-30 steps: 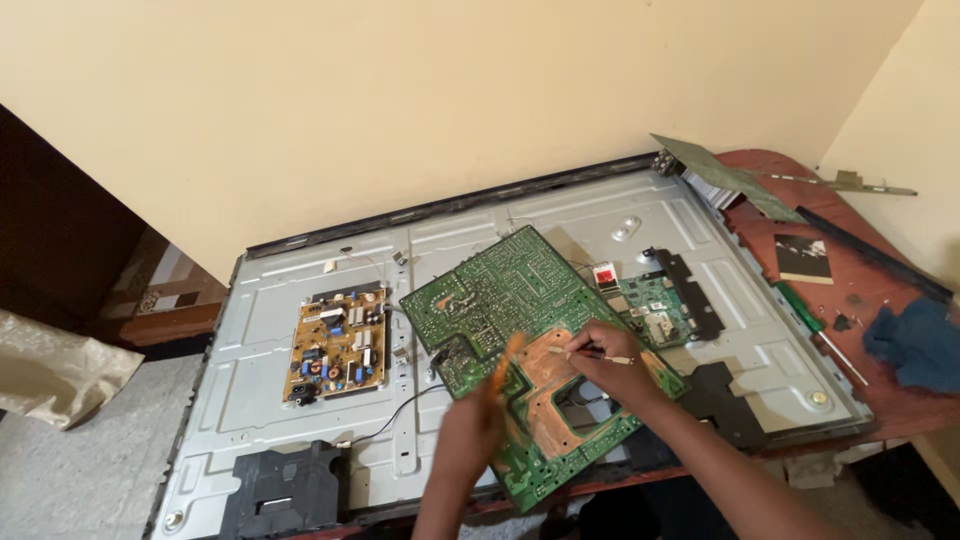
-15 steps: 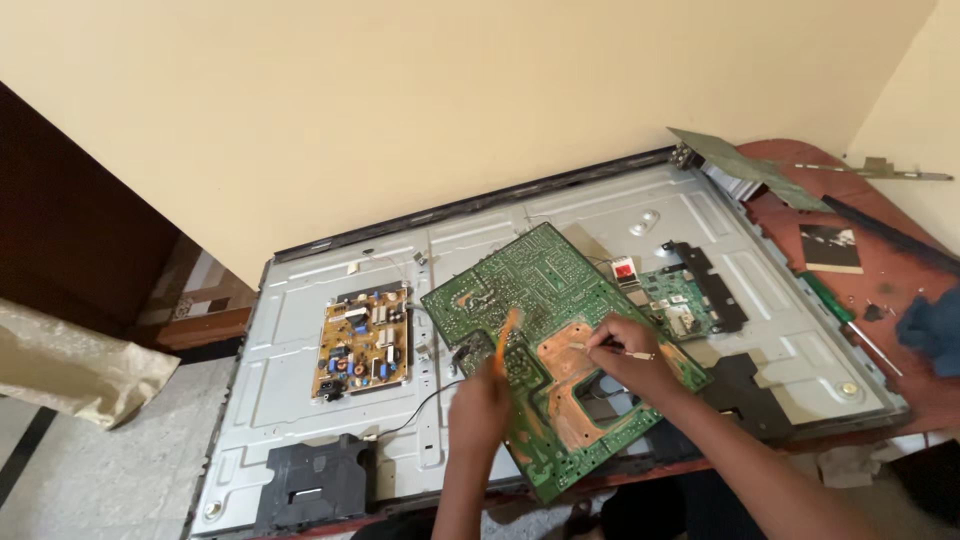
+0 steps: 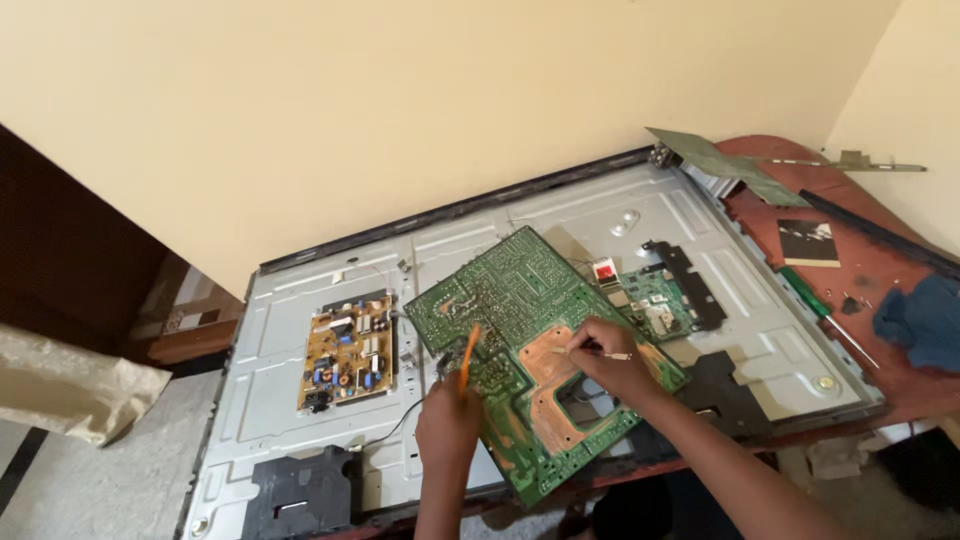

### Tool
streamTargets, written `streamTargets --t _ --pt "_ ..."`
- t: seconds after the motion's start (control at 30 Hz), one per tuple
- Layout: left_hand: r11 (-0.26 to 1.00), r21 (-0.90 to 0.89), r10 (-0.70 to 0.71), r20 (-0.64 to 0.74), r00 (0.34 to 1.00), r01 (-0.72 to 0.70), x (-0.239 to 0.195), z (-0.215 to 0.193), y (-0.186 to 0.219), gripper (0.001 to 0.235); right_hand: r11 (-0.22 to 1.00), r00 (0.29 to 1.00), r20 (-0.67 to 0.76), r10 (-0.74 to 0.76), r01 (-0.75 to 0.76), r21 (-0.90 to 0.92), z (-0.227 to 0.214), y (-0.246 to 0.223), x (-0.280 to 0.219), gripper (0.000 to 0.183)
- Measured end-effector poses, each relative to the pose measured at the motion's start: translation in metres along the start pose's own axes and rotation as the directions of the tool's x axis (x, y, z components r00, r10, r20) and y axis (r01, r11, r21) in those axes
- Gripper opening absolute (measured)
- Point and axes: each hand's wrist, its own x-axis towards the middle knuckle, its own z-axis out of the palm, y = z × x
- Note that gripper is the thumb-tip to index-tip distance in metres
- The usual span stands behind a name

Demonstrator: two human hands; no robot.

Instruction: The person uses a small screwdriver and a plastic pry tool to scrape and clean a copper-colored area on a green circuit board. The board is held over a disassembled appliance chassis while the person works on the surface.

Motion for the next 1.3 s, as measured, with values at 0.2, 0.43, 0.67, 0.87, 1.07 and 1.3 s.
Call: streamTargets --t 0.2,0.43,0.67,0.87,1.07,1.3 --pt "0.992 0.116 0.072 -0.133 0.988 -0.057 0.000 0.010 -0.007 0.046 0.996 1.000 0.000 -0.031 0.031 0.084 0.002 -0.005 -0.004 0.006" --pt "0.980 0.178 0.097 -0.026 0.995 -0.091 -0.012 0.007 0.001 0.052 0.998 0.998 -0.021 0.058 -0.058 -0.025 0.000 -0.005 -0.008 0.006" --pt "0.975 0.153 0.141 0.144 0.979 -0.163 -0.005 -0.006 -0.011 0.043 0.999 1.000 0.002 -0.010 0.010 0.039 0.000 -0.008 -0.004 0.005" --pt "0.960 0.080 0.249 0.201 0.948 -0.269 -0.010 -0.013 -0.035 0.042 0.999 0.999 -0.016 0.030 -0.029 0.021 -0.001 -0.006 -0.002 0.005" --pt "0.971 0.143 0.159 0.219 0.963 -0.193 -0.029 -0.025 -0.044 0.051 0.998 1.000 -0.007 0.013 -0.013 0.065 -0.003 -0.006 0.003 0.007" --pt "0.980 0.117 0.133 0.197 0.971 -0.158 -0.049 -0.023 -0.048 0.056 0.993 0.995 0.024 0.093 -0.094 0.065 -0.001 0.000 -0.003 0.005"
